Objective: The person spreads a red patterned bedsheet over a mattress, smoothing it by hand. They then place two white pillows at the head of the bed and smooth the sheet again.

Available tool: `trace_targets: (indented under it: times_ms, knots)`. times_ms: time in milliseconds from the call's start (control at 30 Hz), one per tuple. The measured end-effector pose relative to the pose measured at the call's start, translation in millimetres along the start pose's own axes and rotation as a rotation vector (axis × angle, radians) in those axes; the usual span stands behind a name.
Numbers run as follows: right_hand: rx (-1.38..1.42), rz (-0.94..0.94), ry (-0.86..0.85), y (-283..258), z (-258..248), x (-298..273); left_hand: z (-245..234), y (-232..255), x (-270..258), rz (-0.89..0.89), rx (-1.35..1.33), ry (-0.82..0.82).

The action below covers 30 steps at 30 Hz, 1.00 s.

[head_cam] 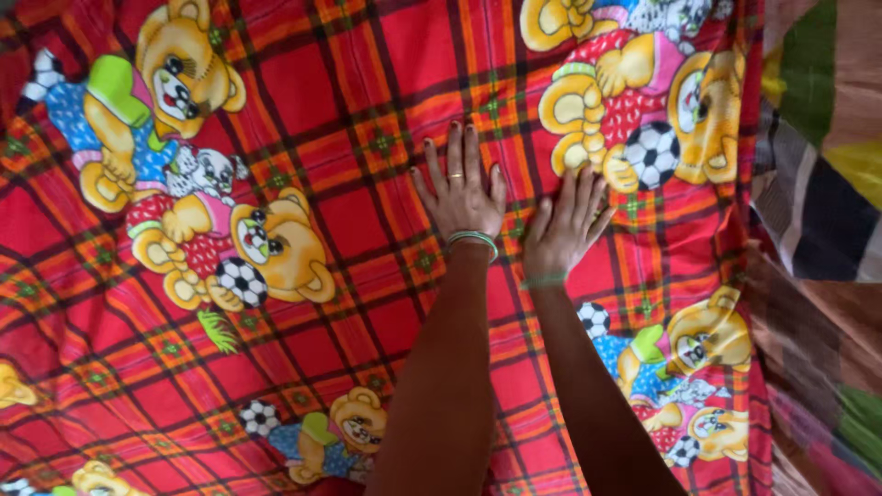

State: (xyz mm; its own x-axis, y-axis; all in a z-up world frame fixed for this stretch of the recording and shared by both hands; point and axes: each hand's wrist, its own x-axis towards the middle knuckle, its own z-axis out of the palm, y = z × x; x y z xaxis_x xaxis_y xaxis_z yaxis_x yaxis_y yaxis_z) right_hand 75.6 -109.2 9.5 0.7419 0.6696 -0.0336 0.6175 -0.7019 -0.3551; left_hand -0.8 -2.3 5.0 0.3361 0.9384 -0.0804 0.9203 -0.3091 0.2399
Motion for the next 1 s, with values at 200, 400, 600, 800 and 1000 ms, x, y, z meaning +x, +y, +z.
trace_targets:
  times_ms: [200,400,600,800,1000]
  knots:
    - [-0.134,0.037,0.062,-24,1,17,0,0,1,0.016,-0.003,0.028]
    - [-0.141,0.051,0.047,-23,2,10,-16,-4,9,0.103,-0.023,-0.024]
    - [-0.149,0.062,0.038,-21,3,9,-50,-120,115,0.584,-0.058,-0.184]
    - [-0.137,0.077,0.048,-24,-2,13,-92,-291,229,0.435,0.061,0.085]
    - [-0.134,0.083,0.044,-22,0,10,-74,-351,248,0.372,0.132,0.068]
